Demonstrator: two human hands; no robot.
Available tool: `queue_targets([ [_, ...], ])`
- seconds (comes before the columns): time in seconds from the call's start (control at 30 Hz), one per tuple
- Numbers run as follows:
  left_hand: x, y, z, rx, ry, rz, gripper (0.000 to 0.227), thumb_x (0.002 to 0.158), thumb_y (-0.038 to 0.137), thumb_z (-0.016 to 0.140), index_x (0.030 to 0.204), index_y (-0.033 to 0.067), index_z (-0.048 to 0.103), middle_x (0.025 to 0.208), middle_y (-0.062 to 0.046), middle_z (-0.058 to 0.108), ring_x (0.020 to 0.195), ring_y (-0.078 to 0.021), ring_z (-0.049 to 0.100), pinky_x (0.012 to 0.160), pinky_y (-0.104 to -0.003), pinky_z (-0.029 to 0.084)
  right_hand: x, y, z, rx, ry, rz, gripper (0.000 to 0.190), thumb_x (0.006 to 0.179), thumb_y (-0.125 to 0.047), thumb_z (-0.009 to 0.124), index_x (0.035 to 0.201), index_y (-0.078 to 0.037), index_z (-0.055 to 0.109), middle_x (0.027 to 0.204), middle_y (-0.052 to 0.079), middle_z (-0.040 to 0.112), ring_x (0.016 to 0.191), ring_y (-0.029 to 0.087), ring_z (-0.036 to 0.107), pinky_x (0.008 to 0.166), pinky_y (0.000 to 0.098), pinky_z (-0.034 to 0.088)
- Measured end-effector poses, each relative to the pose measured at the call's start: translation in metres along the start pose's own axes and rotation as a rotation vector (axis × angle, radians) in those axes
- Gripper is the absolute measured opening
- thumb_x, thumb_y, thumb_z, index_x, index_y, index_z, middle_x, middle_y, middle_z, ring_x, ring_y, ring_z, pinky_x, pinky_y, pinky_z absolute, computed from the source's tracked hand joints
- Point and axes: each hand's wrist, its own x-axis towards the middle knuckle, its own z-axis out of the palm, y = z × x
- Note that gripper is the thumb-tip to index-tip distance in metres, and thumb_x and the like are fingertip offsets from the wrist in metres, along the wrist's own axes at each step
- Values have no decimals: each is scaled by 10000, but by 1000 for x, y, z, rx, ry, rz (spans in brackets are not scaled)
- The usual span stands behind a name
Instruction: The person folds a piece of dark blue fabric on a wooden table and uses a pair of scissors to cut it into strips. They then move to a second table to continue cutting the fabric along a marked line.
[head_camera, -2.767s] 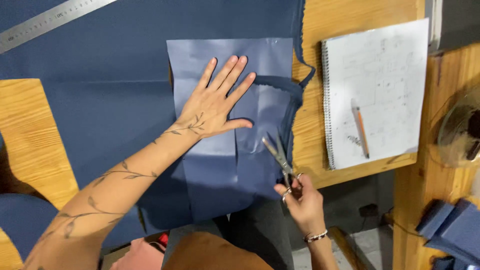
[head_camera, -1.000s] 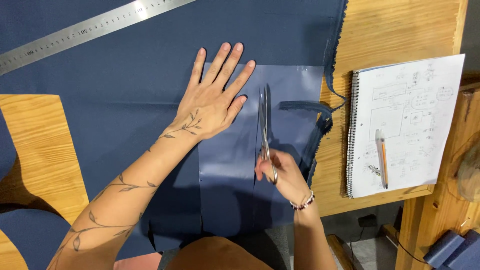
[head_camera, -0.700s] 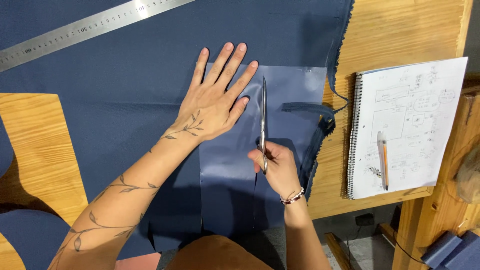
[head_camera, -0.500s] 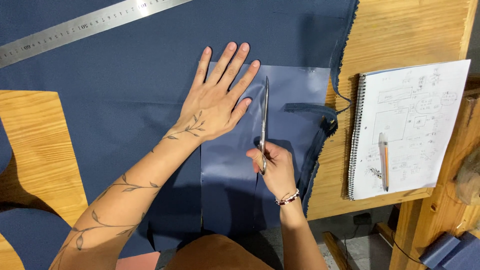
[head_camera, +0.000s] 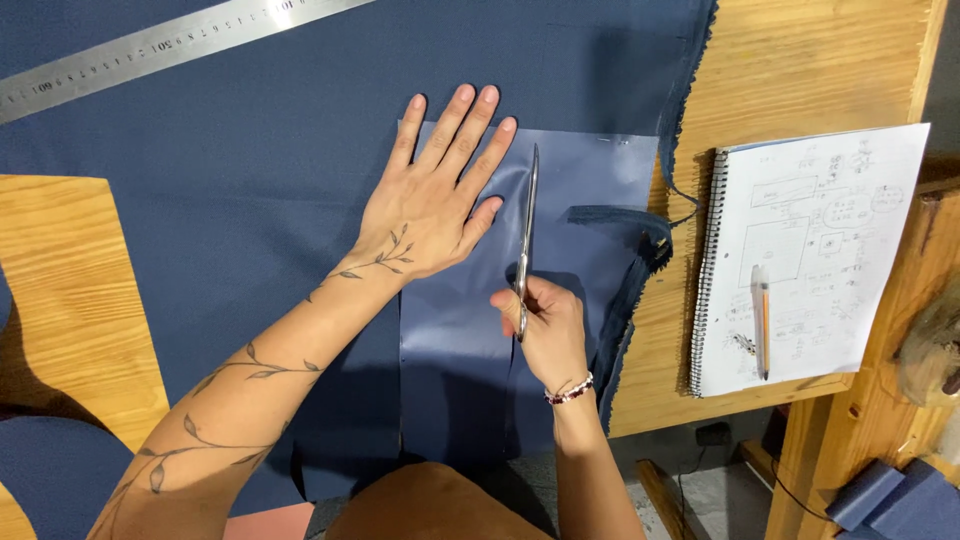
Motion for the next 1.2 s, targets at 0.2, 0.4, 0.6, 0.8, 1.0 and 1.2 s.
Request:
queue_targets([
  [0.2, 0, 0, 0, 2, -13, -8, 623, 1130, 387, 388, 1657, 64, 312, 1691, -198, 226, 1569, -361, 200, 1260, -614, 156, 2, -4, 3, 20, 42, 31, 472, 873, -492, 711, 579, -145, 585, 470, -33, 523, 483, 84, 442, 536, 259, 401],
  [0.4, 0, 0, 0, -12, 5, -8, 620, 1125, 384, 405, 1651, 67, 316, 1689, -195, 235, 1570, -362, 216, 1263, -611, 167, 3, -8, 0, 10, 25, 36, 512, 848, -564, 681, 574, -148, 566, 484, -29, 558, 482, 77, 470, 546, 255, 415],
  [0.6, 0, -1, 0, 10, -12, -8, 633, 1122, 386, 410, 1661, 74, 292, 1694, -194, 217, 1573, -355, 201, 1263, -610, 159, 12, -13, -3, -23, 34, 35, 515, 877, -495, 701, 546, -142, 523, 472, -28, 534, 497, 83, 455, 574, 265, 401],
  [0.8, 0, -1, 1, 10, -18, -10, 641, 1117, 388, 425, 1660, 77, 285, 1696, -193, 213, 1574, -358, 196, 1263, -613, 160, 13, -17, -5, -42, 27, 67, 530, 872, -507, 700, 531, -138, 531, 466, -33, 556, 492, 75, 469, 573, 261, 415],
  [1.0, 1, -1, 2, -1, -26, -10, 631, 1123, 388, 382, 1663, 80, 272, 1699, -196, 201, 1576, -360, 179, 1264, -616, 140, 21, -22, -5, -16, 32, 33, 565, 886, -519, 673, 507, -136, 501, 464, -30, 538, 471, 90, 454, 551, 268, 391],
  [1.2, 0, -1, 1, 2, -14, -12, 636, 1118, 397, 407, 1661, 86, 297, 1698, -190, 210, 1575, -349, 182, 1261, -618, 147, 22, -23, -6, -24, 39, 38, 540, 868, -493, 719, 512, -135, 527, 451, -38, 529, 476, 75, 456, 562, 255, 423],
])
